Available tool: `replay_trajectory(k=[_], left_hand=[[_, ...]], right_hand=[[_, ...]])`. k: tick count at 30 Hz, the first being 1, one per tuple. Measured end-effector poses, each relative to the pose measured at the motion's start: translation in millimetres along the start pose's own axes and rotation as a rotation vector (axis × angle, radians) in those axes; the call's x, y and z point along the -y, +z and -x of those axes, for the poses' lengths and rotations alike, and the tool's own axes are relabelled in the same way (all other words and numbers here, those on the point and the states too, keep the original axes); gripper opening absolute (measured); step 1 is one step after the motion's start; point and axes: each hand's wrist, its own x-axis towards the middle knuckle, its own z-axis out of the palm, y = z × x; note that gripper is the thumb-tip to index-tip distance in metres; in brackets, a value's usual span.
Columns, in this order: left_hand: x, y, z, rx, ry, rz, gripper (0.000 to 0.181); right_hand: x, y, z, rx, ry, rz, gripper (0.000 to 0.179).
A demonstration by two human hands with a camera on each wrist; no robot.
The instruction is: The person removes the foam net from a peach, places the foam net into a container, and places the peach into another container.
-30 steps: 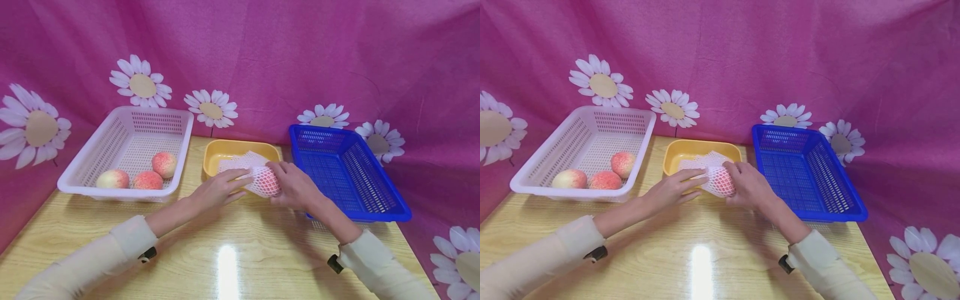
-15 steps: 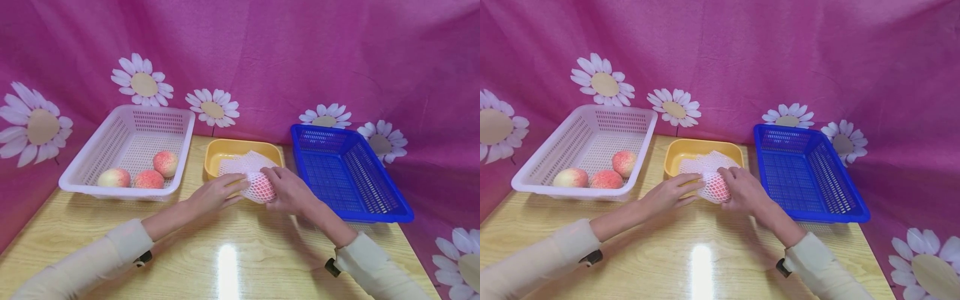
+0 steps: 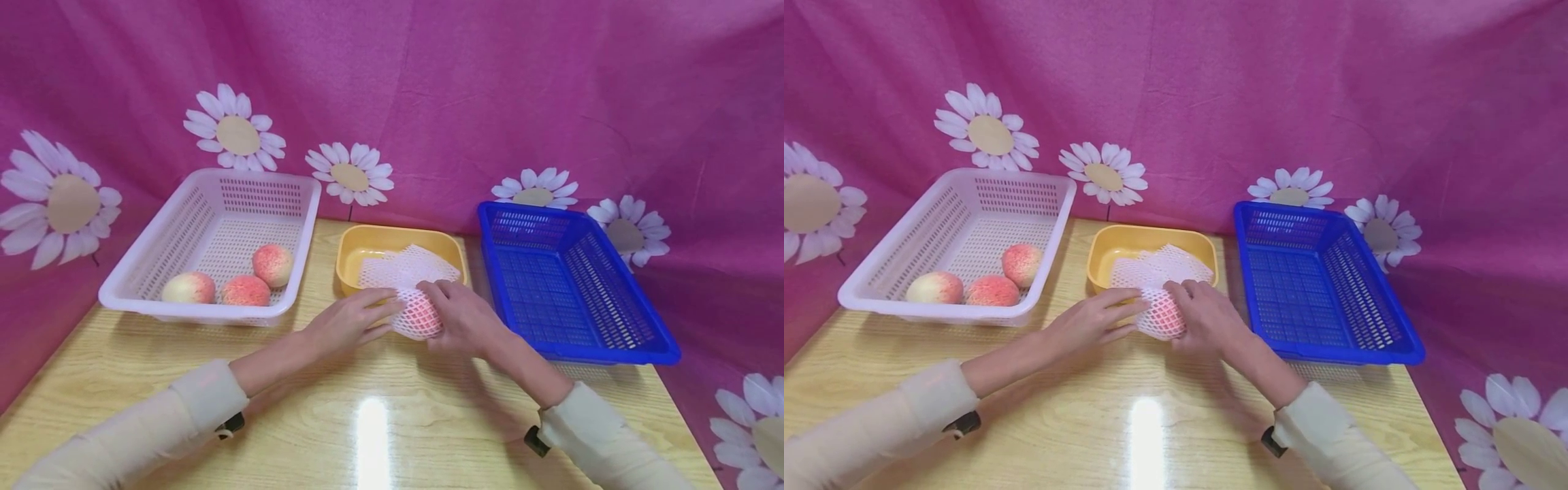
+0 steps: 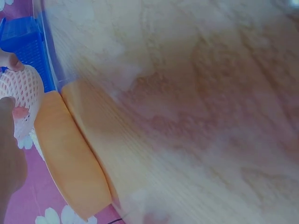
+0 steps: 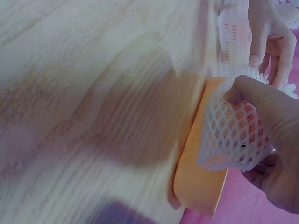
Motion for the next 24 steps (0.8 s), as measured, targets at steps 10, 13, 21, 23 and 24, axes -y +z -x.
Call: replay_trajectory(k=[10,13,21,23,24], left_hand=[[-0.2,-0.4,8.7,0.014,-0.022,0.001,0.041],[-0.9,-0.1,11.8,0.008,-0.026,0.007,0.041],[-2.0,1.6,20.2,0.009,-0.039,0.031,0.043],[-2.4,2.0,21.7,0.012,-0.048,0.035,0.042],[-2.4,2.4,22.6,0.013,-0.050,0.036,0.042]], right_hand=[[4.5,9.3,-0.2,-0.008,-0.036,0.007,0.087],[5.4,12.7,-0.1,-0.014,-0.057,0.007,0.086],[8.0,20.4,0.8,-0.017,-0.061,-0.004,0.087],[8.3,21.9,0.1,-0.023,-0.070,-0.007,0.086],[8.5,22.6,-0.3,-0.025,-0.075,-0.008,0.086]])
